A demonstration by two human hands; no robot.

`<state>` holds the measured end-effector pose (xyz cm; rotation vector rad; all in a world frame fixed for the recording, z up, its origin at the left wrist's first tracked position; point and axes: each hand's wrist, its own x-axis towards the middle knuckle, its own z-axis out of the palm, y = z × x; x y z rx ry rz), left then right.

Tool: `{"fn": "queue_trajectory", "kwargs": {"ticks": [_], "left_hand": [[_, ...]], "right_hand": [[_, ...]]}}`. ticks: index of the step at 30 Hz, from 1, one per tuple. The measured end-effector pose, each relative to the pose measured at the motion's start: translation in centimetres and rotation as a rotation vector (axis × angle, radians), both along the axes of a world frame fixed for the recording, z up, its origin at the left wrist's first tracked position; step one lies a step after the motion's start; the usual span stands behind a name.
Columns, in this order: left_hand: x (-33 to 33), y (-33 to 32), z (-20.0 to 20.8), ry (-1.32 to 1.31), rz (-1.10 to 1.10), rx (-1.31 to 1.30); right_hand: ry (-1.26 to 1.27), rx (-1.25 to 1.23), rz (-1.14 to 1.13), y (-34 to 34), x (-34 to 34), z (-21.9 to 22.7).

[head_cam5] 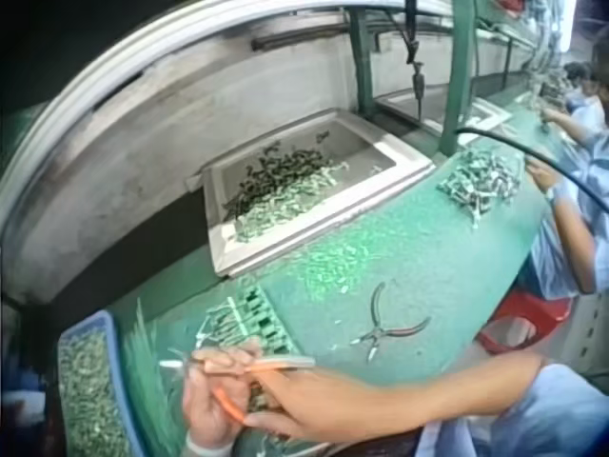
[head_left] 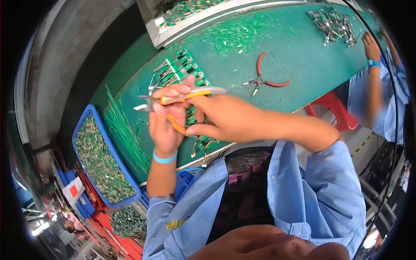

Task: Inserting electronic components into circuit boards and trimming lead wires with wire cutters.

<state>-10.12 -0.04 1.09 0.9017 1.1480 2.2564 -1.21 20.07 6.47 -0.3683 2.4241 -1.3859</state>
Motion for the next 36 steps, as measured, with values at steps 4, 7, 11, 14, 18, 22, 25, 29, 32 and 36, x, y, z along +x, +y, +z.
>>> {"fn": "queue_trajectory", "kwargs": {"ticks": [4,7,11,14,18,22,25,29,32,36], "left_hand": [[2.1,1.5,-0.4,0.062,0.005,-0.117],[3.1,1.4,0.2,0.058,0.008,-0.131],[3.5,1.4,0.7,-0.029,0.022,-0.052],[3.4,0.7,-0.7,-0.037,0.072,-0.073],[2.8,0.6,-0.4,0.176,0.123,-0.27],[1.7,0.5,0.7,0.584,0.198,-0.642],[0.4,0.0,0.8,1.015,0.426,-1.057],[0.7,0.7,0.2,1.027,0.443,-1.189],[0.4,0.7,0.4,1.045,0.439,-1.238],[0.3,1.0,0.5,1.04,0.449,-1.22]], "right_hand": [[0.071,-0.146,-0.188,0.6,3.3,-2.2],[0.224,-0.179,-0.291,-1.0,4.9,-3.0],[0.601,-0.117,-0.405,-3.6,5.0,-3.7],[0.525,-0.019,-0.41,-4.5,4.5,-3.7],[0.636,0.094,-0.436,-3.3,3.8,-5.4],[0.606,0.108,-0.807,2.4,4.3,-5.3],[0.349,0.014,-1.091,8.4,5.6,-5.6],[0.078,0.145,-1.047,13.6,7.6,-5.8],[0.073,0.386,-1.014,13.5,7.5,-3.9],[0.483,0.802,-0.896,13.4,6.4,-2.2]]}}
